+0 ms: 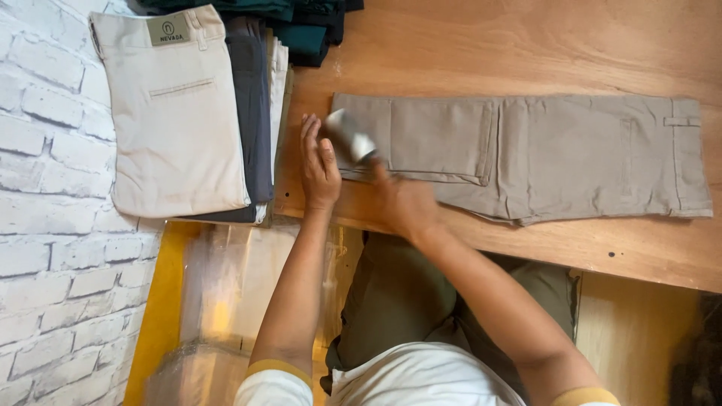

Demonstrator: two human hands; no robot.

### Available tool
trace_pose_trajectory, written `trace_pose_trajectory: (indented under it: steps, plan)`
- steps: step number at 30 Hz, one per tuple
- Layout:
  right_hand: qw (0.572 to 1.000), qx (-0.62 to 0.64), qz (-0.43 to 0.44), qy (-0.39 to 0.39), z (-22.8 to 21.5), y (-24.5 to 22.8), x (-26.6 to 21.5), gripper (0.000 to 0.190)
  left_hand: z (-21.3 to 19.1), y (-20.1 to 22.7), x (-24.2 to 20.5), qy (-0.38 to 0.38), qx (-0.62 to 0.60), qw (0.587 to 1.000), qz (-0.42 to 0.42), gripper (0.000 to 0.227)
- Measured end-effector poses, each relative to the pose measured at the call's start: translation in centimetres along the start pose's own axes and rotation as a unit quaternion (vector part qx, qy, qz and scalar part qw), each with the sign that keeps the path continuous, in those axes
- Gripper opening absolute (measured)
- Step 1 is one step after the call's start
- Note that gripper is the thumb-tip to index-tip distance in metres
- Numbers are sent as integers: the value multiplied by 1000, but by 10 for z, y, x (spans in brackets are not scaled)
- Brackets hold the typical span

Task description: Using a lint roller to clean folded pants and then packaging them into clear plastic bags.

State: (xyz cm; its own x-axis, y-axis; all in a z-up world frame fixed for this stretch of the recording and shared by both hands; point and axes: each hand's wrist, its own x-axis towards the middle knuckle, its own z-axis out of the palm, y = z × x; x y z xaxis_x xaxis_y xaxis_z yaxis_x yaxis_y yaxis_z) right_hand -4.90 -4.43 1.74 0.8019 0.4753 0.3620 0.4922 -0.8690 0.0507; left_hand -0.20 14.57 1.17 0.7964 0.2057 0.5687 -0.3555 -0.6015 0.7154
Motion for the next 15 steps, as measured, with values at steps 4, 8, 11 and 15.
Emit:
trace_pose_trajectory:
  steps: [4,8,11,15]
  plan:
    - [985,-111,128,-44,-14,73,-10,55,5,-4,-2,-19,11,1000,17,40]
    - [981,-32,181,-61,-34,103,-33,59,6,2,-1,-43,39,997,46,42]
    - [992,-114,-9,-48,-26,59,-71,68,3,7,-1,-57,91,992,69,38]
    - [1000,-6,26,-1,-46,63,-96,53,3,7,2,-64,107,989,85,36]
